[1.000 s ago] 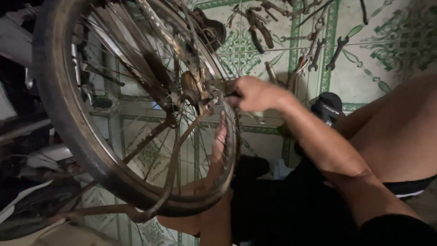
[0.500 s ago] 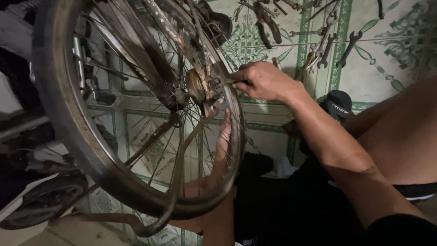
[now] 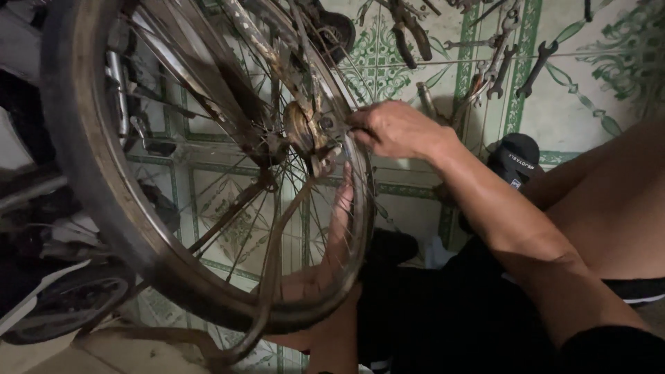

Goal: The person uses a wrench to tighten or loosen bolts on the hub of a bicycle wheel while the bicycle is positioned upside down on the floor.

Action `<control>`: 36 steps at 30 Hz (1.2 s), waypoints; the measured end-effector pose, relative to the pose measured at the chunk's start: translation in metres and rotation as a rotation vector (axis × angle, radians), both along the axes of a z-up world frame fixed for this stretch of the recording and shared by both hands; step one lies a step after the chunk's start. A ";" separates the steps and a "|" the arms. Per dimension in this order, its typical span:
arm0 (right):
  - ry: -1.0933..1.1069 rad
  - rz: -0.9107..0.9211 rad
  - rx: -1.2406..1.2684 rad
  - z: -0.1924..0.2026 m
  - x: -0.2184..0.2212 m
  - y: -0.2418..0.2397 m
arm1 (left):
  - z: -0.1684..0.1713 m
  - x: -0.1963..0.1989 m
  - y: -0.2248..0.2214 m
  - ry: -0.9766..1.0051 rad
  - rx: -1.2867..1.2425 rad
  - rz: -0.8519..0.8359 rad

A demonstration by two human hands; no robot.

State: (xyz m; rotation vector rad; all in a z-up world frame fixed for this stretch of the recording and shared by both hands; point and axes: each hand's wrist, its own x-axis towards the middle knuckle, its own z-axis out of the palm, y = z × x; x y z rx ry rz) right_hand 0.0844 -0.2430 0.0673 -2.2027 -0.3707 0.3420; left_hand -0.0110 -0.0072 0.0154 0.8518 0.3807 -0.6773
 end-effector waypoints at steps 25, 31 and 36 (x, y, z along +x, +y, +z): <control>-0.027 -0.118 0.077 0.019 -0.017 -0.018 | -0.100 0.003 0.055 -0.359 0.115 -0.041; -0.334 -0.088 0.112 0.004 -0.013 -0.017 | -0.119 -0.011 0.069 -0.402 0.187 -0.165; -0.206 -0.053 0.077 -0.002 -0.001 -0.007 | -0.104 -0.014 0.061 -0.388 0.224 -0.207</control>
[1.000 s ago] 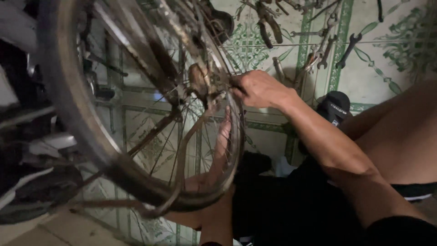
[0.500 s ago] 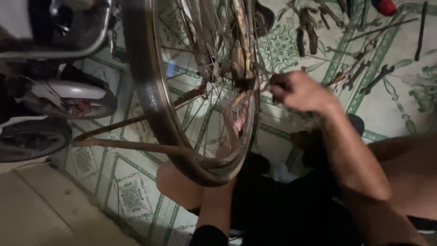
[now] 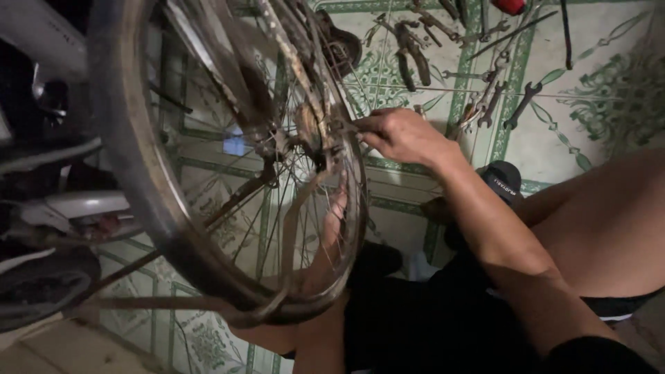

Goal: The person uses a wrench to tighten or loosen bolts on the hub of a bicycle wheel while the bicycle is positioned upside down on the floor.

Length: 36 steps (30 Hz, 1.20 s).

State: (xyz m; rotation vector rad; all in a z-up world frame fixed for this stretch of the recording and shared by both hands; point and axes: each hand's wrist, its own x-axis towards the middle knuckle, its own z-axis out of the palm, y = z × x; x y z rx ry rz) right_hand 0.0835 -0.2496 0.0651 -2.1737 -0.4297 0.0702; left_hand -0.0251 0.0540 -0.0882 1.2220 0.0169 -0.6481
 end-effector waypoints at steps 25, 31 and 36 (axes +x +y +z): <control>0.065 -0.032 -0.004 0.023 -0.023 0.018 | 0.053 0.016 -0.031 1.011 -1.184 -0.092; 0.188 0.007 0.070 0.030 -0.018 0.015 | 0.078 0.016 -0.046 0.557 -0.316 0.264; 0.335 0.004 -0.065 0.034 -0.018 -0.012 | 0.089 0.009 -0.044 0.476 -0.418 0.138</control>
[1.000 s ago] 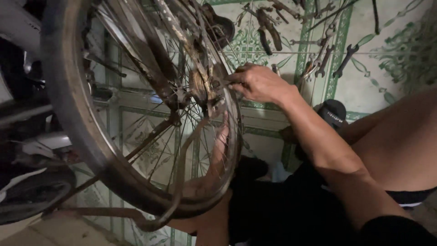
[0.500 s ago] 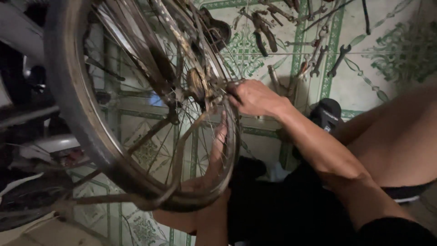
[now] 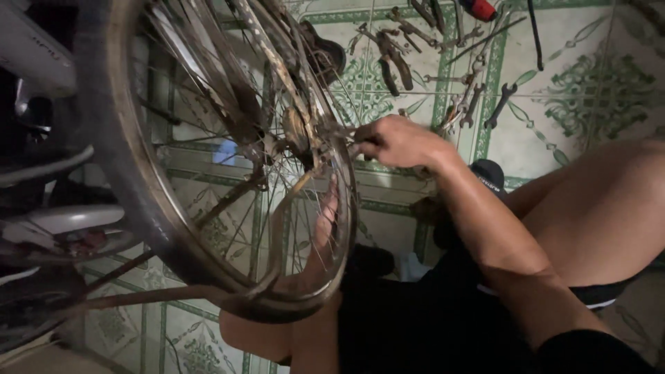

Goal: The person uses a wrench to tighten or loosen bolts on the hub of a bicycle wheel while the bicycle is positioned upside down on the floor.

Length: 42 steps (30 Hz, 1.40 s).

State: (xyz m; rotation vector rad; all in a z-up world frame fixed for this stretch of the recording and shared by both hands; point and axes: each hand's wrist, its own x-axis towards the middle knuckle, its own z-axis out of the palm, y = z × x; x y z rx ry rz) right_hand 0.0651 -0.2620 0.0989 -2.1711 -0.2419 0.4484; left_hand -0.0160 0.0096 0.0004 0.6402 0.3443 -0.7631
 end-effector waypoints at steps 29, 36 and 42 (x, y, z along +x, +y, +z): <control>-0.436 -0.004 0.089 -0.046 0.012 0.018 | -0.036 0.001 0.004 -0.173 0.240 -0.022; -0.296 -0.041 0.020 -0.030 0.005 0.023 | -0.039 0.001 0.006 -0.119 0.268 0.014; -0.341 -0.046 0.012 -0.022 0.000 0.029 | -0.053 0.003 0.016 -0.251 0.348 -0.014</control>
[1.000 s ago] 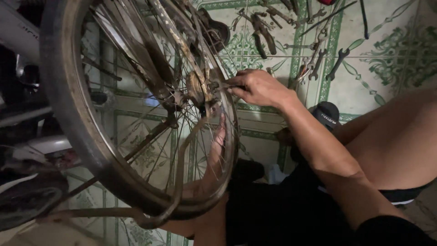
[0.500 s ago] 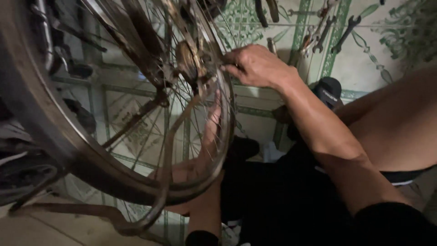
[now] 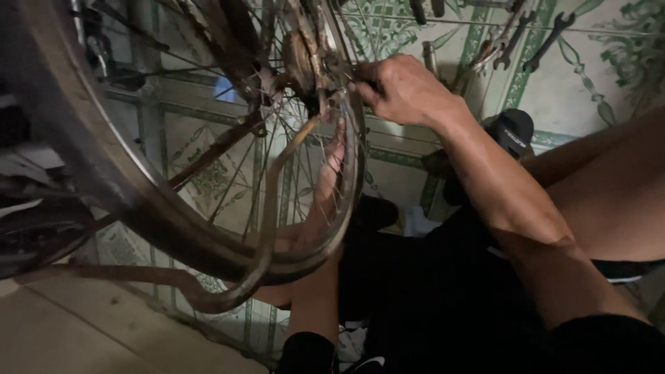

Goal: The person uses a wrench to tighten or loosen bolts on the hub of a bicycle wheel while the bicycle is positioned upside down on the floor.

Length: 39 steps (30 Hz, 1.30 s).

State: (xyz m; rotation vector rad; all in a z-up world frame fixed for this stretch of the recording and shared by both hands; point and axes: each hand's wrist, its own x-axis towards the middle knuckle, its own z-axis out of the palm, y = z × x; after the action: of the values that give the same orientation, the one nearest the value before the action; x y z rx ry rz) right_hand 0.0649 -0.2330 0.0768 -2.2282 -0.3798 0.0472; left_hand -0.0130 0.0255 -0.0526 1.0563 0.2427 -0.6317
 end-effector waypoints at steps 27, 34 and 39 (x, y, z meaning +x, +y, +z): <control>-0.034 0.081 0.029 -0.019 0.030 -0.024 | 0.050 0.005 -0.016 0.044 -0.187 -0.082; 0.172 0.125 -0.037 -0.018 0.023 -0.018 | 0.060 -0.010 -0.020 -0.059 -0.023 -0.032; -0.246 0.092 0.191 -0.021 0.013 -0.008 | 0.025 -0.006 -0.003 -0.174 0.057 -0.072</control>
State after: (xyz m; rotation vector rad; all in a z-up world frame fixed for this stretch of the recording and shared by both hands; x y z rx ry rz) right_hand 0.0778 -0.2409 0.0560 -2.0312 -0.5959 -0.2082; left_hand -0.0193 0.0224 -0.0277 1.1722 0.0723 -0.5960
